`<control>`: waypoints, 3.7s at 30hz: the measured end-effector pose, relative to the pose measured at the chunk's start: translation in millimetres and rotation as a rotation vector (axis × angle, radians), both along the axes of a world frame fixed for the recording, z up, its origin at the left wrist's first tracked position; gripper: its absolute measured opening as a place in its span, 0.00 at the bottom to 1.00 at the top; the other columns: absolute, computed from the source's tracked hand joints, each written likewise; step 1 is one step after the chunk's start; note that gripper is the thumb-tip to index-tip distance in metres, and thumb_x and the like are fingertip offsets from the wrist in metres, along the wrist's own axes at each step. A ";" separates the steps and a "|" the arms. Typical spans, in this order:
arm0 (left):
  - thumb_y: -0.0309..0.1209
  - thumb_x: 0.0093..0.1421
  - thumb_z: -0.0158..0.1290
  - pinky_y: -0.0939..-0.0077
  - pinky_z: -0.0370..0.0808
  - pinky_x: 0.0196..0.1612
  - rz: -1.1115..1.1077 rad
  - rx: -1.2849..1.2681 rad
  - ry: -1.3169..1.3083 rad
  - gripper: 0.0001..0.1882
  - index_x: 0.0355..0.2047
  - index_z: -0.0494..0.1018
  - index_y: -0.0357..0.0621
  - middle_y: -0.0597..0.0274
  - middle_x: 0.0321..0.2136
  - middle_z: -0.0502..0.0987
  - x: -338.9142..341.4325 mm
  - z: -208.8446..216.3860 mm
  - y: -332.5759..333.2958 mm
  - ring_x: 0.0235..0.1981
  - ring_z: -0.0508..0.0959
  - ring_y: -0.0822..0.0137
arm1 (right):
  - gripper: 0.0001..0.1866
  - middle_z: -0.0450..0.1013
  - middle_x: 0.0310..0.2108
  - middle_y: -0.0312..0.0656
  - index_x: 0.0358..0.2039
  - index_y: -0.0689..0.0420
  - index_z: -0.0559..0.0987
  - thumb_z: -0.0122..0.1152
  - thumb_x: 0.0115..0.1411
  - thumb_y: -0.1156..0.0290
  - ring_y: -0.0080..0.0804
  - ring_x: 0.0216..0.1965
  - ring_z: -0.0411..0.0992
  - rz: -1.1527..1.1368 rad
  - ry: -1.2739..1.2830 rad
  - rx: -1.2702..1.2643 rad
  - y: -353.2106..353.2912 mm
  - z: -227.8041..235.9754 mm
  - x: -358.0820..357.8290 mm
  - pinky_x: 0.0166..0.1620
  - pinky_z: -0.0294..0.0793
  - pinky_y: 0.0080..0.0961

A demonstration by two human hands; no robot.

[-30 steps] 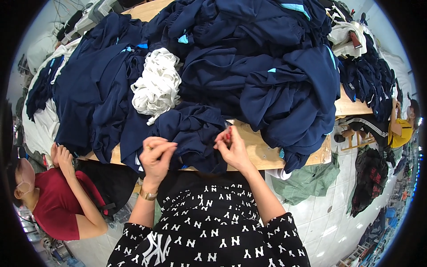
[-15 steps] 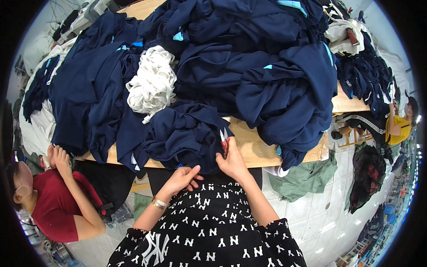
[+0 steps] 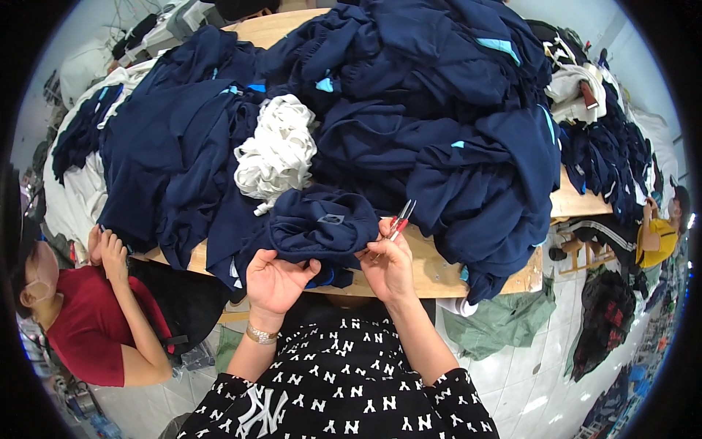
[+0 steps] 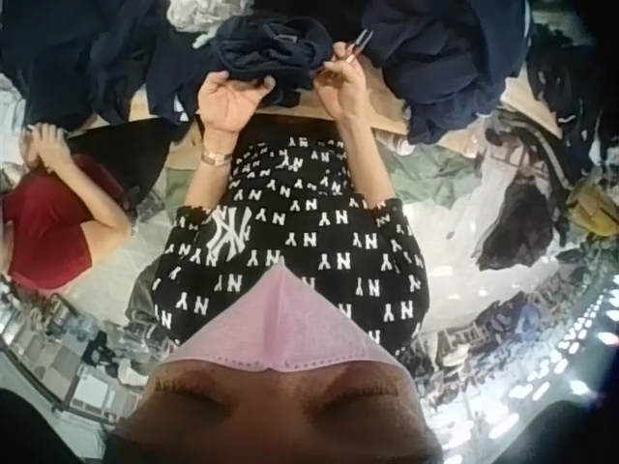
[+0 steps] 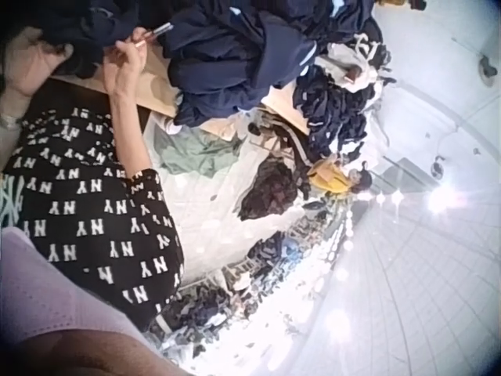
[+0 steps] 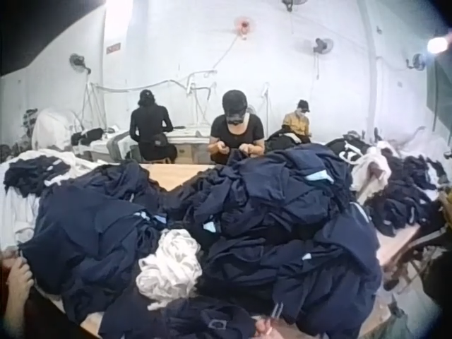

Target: Trimming excess threads and inspecting dark blue garments at a textile manufacturing facility.

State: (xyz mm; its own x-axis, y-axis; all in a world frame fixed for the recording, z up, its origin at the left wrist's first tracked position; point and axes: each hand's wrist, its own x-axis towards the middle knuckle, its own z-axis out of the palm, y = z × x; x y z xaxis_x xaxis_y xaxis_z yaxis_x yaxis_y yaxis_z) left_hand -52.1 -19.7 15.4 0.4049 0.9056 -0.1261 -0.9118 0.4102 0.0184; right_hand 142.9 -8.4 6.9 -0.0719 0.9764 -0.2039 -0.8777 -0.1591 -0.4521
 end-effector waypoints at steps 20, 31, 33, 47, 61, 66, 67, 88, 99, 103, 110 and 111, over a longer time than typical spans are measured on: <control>0.34 0.58 0.35 0.56 0.62 0.59 0.151 -0.141 0.119 0.23 0.46 0.71 0.34 0.53 0.49 0.73 -1.1 -46.5 -5.2 0.53 0.70 0.54 | 0.12 0.61 0.17 0.28 0.31 0.52 0.59 0.55 0.61 0.74 0.13 0.12 0.58 -0.275 -1.058 0.114 8.2 -5.6 21.6 0.15 0.55 0.11; 0.40 0.64 0.45 0.74 0.67 0.51 -0.563 0.486 1.355 0.24 0.53 0.65 0.35 0.57 0.49 0.72 19.5 -51.8 -69.9 0.47 0.71 0.70 | 0.12 0.62 0.25 0.28 0.30 0.52 0.60 0.55 0.58 0.79 0.12 0.26 0.60 0.033 -0.776 0.059 29.0 -28.9 3.1 0.30 0.61 0.12; 0.40 0.64 0.46 0.79 0.68 0.50 -0.821 0.924 1.643 0.22 0.49 0.70 0.31 0.49 0.48 0.73 10.6 -3.8 -54.9 0.49 0.73 0.68 | 0.12 0.60 0.23 0.25 0.30 0.51 0.62 0.56 0.59 0.77 0.10 0.25 0.58 -0.005 -0.630 0.019 30.8 -16.9 8.3 0.27 0.58 0.11; 0.35 0.46 0.63 0.51 0.56 0.59 0.329 1.132 2.074 0.34 0.54 0.65 0.45 0.52 0.53 0.67 15.0 22.5 39.0 0.58 0.63 0.49 | 0.11 0.61 0.22 0.23 0.27 0.50 0.64 0.58 0.58 0.76 0.09 0.23 0.60 0.186 -0.567 0.031 34.3 27.3 5.7 0.27 0.58 0.10; 0.25 0.50 0.51 0.65 0.69 0.48 0.516 0.853 1.818 0.21 0.46 0.66 0.36 0.47 0.41 0.72 11.0 24.7 58.9 0.44 0.73 0.50 | 0.15 0.59 0.22 0.23 0.27 0.49 0.60 0.60 0.58 0.73 0.08 0.25 0.56 0.278 -0.789 0.162 41.4 35.1 8.4 0.28 0.54 0.09; 0.35 0.50 0.61 0.67 0.71 0.44 0.252 0.791 2.011 0.23 0.46 0.70 0.42 0.48 0.38 0.76 -22.2 44.2 89.0 0.42 0.76 0.55 | 0.15 0.60 0.23 0.24 0.25 0.48 0.62 0.62 0.55 0.74 0.10 0.25 0.58 -0.017 -0.663 0.083 55.8 36.2 28.9 0.29 0.57 0.11; 0.36 0.51 0.61 0.68 0.72 0.43 0.335 0.775 1.987 0.22 0.45 0.72 0.42 0.48 0.37 0.76 -27.5 42.2 93.9 0.42 0.76 0.56 | 0.15 0.61 0.23 0.24 0.25 0.49 0.62 0.61 0.56 0.75 0.10 0.24 0.59 -0.038 -0.657 0.062 57.2 42.1 32.5 0.27 0.57 0.10; 0.34 0.43 0.66 0.64 0.68 0.52 0.210 1.117 1.846 0.31 0.48 0.68 0.40 0.48 0.44 0.74 38.4 32.1 88.3 0.48 0.73 0.50 | 0.09 0.74 0.31 0.38 0.37 0.58 0.74 0.55 0.54 0.76 0.30 0.33 0.74 -0.112 -0.049 -0.126 57.0 47.7 36.6 0.40 0.74 0.25; 0.36 0.52 0.59 0.64 0.72 0.31 0.300 0.450 2.171 0.14 0.27 0.71 0.38 0.54 0.22 0.76 -33.8 -8.6 52.1 0.26 0.76 0.52 | 0.10 0.78 0.33 0.45 0.33 0.64 0.78 0.51 0.54 0.74 0.38 0.34 0.76 -0.133 0.178 0.088 64.2 50.5 62.4 0.44 0.76 0.32; 0.47 0.51 0.60 0.57 0.73 0.33 -0.283 0.353 2.458 0.24 0.28 0.68 0.35 0.42 0.23 0.76 -42.0 -24.4 16.0 0.31 0.78 0.43 | 0.08 0.77 0.32 0.46 0.31 0.64 0.77 0.51 0.54 0.75 0.38 0.33 0.76 -0.103 0.233 0.070 64.6 53.6 53.5 0.43 0.76 0.32; 0.35 0.58 0.56 0.74 0.72 0.48 -0.095 0.113 1.379 0.32 0.55 0.58 0.27 0.53 0.48 0.72 -37.2 -93.5 14.9 0.46 0.75 0.62 | 0.09 0.77 0.32 0.44 0.33 0.64 0.78 0.52 0.53 0.75 0.37 0.33 0.77 -0.134 0.143 0.074 71.5 57.6 48.2 0.43 0.76 0.30; 0.33 0.59 0.54 0.74 0.72 0.49 -0.140 0.035 1.126 0.28 0.55 0.60 0.29 0.53 0.47 0.72 -32.8 -77.4 18.0 0.46 0.75 0.62 | 0.09 0.77 0.32 0.44 0.33 0.64 0.77 0.52 0.53 0.76 0.37 0.33 0.77 -0.166 0.129 0.086 72.0 59.2 52.4 0.43 0.76 0.30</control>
State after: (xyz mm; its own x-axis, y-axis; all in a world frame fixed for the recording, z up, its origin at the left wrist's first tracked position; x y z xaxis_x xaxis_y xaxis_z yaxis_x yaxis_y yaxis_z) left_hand -84.9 -1.7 -62.0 0.1749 0.8717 -0.4578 -0.3154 0.4901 0.8126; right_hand 195.3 63.6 66.1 0.0712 0.9904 -0.1188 -0.9399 0.0267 -0.3404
